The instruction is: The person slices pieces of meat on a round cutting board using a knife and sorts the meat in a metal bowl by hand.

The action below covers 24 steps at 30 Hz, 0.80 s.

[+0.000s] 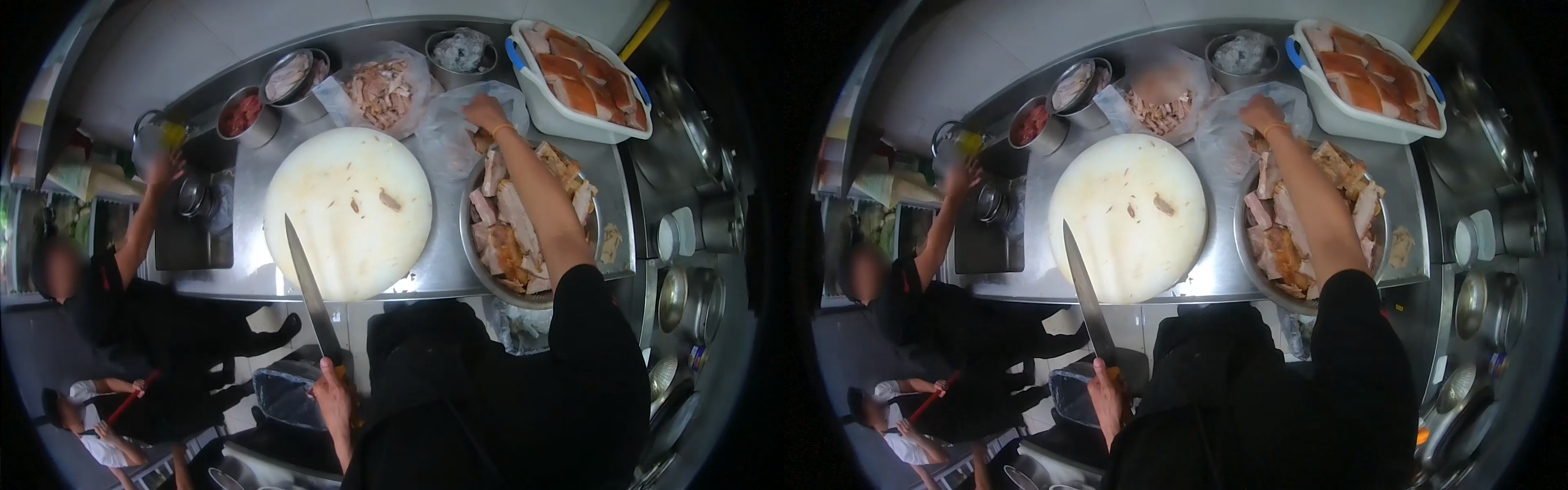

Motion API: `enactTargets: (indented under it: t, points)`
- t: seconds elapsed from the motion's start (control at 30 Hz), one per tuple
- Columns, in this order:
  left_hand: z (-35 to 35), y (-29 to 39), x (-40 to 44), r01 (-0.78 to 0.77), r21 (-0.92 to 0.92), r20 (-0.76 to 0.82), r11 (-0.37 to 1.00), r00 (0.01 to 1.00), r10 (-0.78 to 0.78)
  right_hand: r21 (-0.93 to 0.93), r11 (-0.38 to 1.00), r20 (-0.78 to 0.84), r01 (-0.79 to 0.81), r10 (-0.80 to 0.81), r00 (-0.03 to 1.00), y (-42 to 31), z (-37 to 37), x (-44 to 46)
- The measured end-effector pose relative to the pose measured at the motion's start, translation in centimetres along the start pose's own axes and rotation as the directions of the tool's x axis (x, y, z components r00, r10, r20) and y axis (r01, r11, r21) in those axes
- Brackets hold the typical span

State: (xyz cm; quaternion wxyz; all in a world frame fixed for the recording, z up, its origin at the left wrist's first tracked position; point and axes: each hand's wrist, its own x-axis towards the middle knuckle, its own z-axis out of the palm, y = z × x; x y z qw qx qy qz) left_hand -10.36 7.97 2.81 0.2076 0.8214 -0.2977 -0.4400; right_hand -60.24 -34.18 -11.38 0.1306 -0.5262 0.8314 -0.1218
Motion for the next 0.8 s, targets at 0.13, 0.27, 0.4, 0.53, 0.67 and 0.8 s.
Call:
enactTargets:
  t: [0.13, 0.27, 0.4, 0.53, 0.67, 0.8]
  points:
    - [0.6, 0.9, 0.1, -0.021, 0.013, -0.019, 1.000, 1.000, 0.021, 0.390, 0.736, -0.342, 0.553, -0.442, 0.829, -8.5, -3.1, -12.1]
    - [0.9, 2.4, 0.1, -0.062, 0.006, 0.017, 0.998, 0.998, 0.062, 0.414, 0.624, 0.014, 0.663, -0.732, 0.681, -13.9, 3.6, -20.5]
    - [0.9, 1.9, 0.9, -0.153, 0.098, 0.018, 0.983, 0.988, 0.152, 0.397, 0.634, 0.005, 0.663, -0.724, 0.690, -16.3, 5.3, -22.7]
    - [0.9, 1.0, 0.4, -0.057, 0.020, 0.027, 0.998, 0.998, 0.057, 0.465, 0.592, -0.361, 0.658, -0.552, 0.752, -13.1, 0.3, -17.7]
    - [1.4, -0.3, 0.8, -0.068, -0.081, 0.013, 0.994, 0.998, 0.069, 0.275, 0.873, -0.472, 0.403, -0.242, 0.847, -7.6, -5.5, -10.7]
    - [1.5, 0.6, 1.1, -0.101, 0.105, 0.011, 0.989, 0.995, 0.100, 0.112, 0.993, -0.153, 0.040, -0.022, 0.988, -2.0, 0.0, -5.7]
